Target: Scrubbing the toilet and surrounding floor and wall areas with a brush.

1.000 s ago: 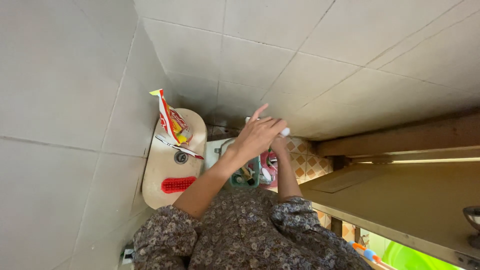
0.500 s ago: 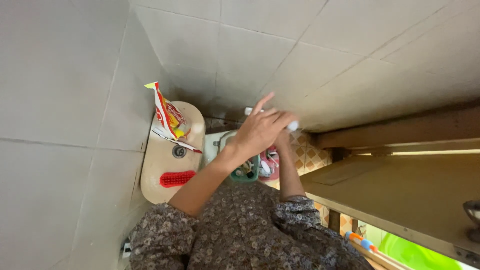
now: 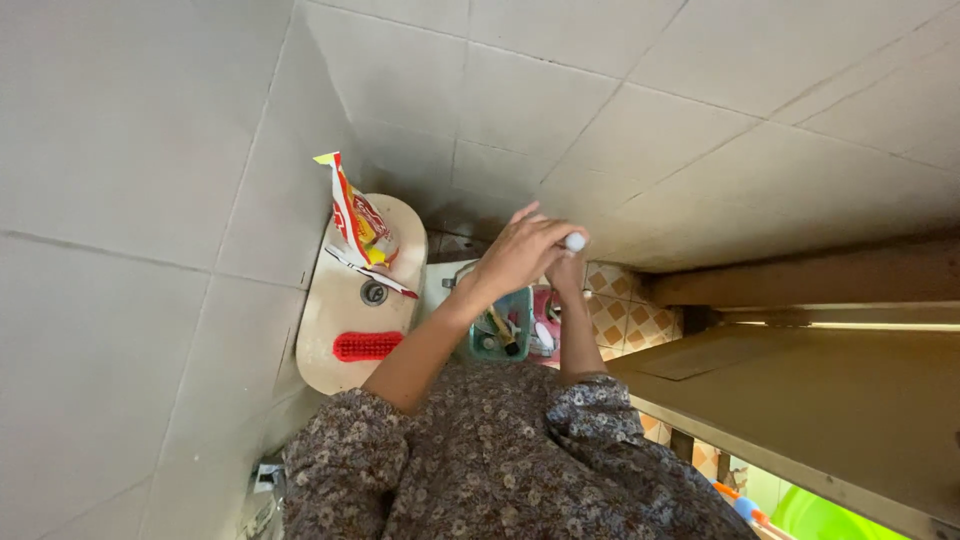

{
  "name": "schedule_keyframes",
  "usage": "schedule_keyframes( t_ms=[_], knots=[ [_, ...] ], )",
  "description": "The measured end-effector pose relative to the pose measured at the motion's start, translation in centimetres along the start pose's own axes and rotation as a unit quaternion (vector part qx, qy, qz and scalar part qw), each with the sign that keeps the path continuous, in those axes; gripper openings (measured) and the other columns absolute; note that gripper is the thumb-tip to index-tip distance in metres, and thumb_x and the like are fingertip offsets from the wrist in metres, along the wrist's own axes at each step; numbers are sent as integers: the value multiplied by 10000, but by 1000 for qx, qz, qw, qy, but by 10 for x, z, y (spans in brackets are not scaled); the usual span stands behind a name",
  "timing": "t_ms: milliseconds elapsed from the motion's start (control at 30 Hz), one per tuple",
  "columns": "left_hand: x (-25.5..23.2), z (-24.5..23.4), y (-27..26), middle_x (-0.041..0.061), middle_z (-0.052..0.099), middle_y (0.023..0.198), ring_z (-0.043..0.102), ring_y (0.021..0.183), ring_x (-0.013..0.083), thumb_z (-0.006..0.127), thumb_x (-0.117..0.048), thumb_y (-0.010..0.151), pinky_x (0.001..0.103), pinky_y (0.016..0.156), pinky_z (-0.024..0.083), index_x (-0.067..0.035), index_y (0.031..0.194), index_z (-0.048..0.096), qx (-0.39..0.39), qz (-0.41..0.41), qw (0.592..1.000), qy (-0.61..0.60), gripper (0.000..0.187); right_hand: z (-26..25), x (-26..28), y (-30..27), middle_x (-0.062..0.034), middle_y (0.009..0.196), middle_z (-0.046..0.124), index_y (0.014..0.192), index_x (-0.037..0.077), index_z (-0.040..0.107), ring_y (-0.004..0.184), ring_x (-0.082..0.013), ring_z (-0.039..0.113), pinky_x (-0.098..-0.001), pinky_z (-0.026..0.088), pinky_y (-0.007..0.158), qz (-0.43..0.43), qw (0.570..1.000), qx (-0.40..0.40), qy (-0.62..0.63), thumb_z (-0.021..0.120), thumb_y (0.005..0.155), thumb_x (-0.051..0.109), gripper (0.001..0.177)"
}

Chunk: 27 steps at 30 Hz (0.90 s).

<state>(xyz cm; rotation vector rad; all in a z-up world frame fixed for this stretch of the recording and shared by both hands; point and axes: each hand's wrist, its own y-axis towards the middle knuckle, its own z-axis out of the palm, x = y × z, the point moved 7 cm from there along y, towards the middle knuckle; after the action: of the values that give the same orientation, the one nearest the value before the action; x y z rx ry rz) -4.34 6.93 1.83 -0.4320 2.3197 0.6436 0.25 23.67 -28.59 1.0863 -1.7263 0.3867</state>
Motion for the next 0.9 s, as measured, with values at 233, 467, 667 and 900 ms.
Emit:
schedule_keyframes(
  t_ms=[233,467,667,900],
  knots=[
    [-93,-70,29,60,740,1180,695,1107,271,692,-149,963,533,1232,347,-130,1278,635,-81,76,993,-33,320,-74,110,8,-206,1257,671,1255,35,628,1191,-381,624,-511,473,1026,-8,990,56,-130,652,940,235,374],
    [-171,-109,36,37,749,1064,692,1001,212,741,-151,958,533,1285,312,-123,1274,642,-99,164,981,19,332,-119,226,-1,-253,1475,462,1515,14,396,1414,-374,419,-470,305,1199,-77,990,-17,-119,478,1094,203,470],
    [-169,-102,32,32,750,1095,686,1013,216,743,-126,939,517,1295,282,-146,1283,628,-102,173,979,28,363,-99,136,-10,-249,1518,439,1517,1,411,1424,-360,403,-467,295,1189,-89,980,-19,-175,476,1093,210,478],
    [-108,-60,16,28,746,1118,694,1048,208,709,-70,959,516,1300,293,-155,1281,628,-82,126,989,5,342,-52,7,-18,-92,1384,685,1313,184,684,1297,-291,630,-440,498,1073,189,916,163,-315,585,1026,404,375]
  ],
)
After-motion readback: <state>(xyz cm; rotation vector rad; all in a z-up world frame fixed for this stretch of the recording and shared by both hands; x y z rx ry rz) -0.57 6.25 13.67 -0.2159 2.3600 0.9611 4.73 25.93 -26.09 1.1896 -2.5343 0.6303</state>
